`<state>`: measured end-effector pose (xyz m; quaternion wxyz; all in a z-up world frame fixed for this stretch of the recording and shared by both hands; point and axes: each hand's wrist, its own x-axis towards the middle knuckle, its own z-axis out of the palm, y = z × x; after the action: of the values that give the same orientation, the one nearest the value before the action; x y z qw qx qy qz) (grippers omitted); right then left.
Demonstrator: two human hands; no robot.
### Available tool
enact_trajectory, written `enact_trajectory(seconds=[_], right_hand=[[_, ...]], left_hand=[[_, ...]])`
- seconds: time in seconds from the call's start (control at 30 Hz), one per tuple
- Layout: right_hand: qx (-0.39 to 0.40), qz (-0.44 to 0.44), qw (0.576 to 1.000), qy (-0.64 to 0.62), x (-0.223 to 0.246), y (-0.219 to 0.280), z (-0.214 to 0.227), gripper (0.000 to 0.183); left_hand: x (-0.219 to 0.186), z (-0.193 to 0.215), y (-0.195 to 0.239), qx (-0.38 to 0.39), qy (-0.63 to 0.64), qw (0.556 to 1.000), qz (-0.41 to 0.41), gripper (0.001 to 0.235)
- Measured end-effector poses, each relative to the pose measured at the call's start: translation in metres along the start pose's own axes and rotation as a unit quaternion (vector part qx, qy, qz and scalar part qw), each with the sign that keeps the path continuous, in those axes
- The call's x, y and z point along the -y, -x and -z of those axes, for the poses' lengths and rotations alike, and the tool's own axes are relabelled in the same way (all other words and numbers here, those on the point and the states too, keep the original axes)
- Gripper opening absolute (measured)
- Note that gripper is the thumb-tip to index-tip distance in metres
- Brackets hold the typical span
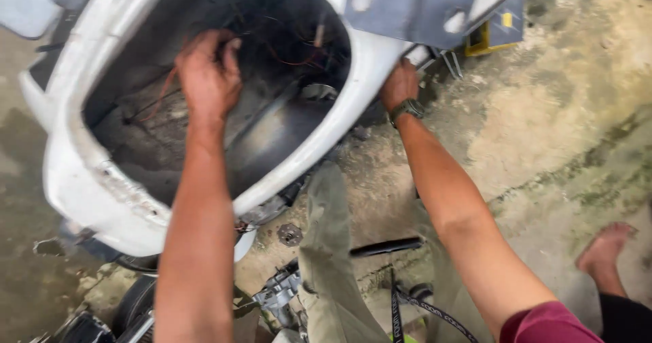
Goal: The person works on the wiring inside the rear storage compartment of a white scooter, using a lighter to heat-shrink a wire connection. They then move to the engine area to connect wires to a small electrical component.
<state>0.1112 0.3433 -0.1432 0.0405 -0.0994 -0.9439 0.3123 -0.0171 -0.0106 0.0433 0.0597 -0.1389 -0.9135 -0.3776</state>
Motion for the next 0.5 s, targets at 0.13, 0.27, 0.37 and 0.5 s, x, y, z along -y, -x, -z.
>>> enact_trajectory(seconds=[0.13, 0.27, 0.37, 0.5], right_hand=[[-0.012, -0.252, 0.928, -0.274, 0.029, -0.001, 0.0, 0.022], [-0.039, -0.139, 0.975, -0.168, 0.059, 0.01, 0.051, 0.034], [-0.032, -0.127, 0.928, -0.349, 0.135, 0.051, 0.151, 0.021], [0.0, -0.081, 0.901, -0.427, 0.284, 0.065, 0.242, 0.026]], left_hand=[[-0.003, 0.0, -0.003, -0.025, 0.013, 1.0, 0.005, 0.009], [-0.004, 0.001, -0.001, -0.028, 0.046, 0.996, 0.069, 0.009], [-0.001, -0.001, 0.0, -0.042, 0.042, 0.995, 0.074, 0.008], [0.0, -0.006, 0.003, -0.057, 0.063, 0.99, 0.111, 0.008]])
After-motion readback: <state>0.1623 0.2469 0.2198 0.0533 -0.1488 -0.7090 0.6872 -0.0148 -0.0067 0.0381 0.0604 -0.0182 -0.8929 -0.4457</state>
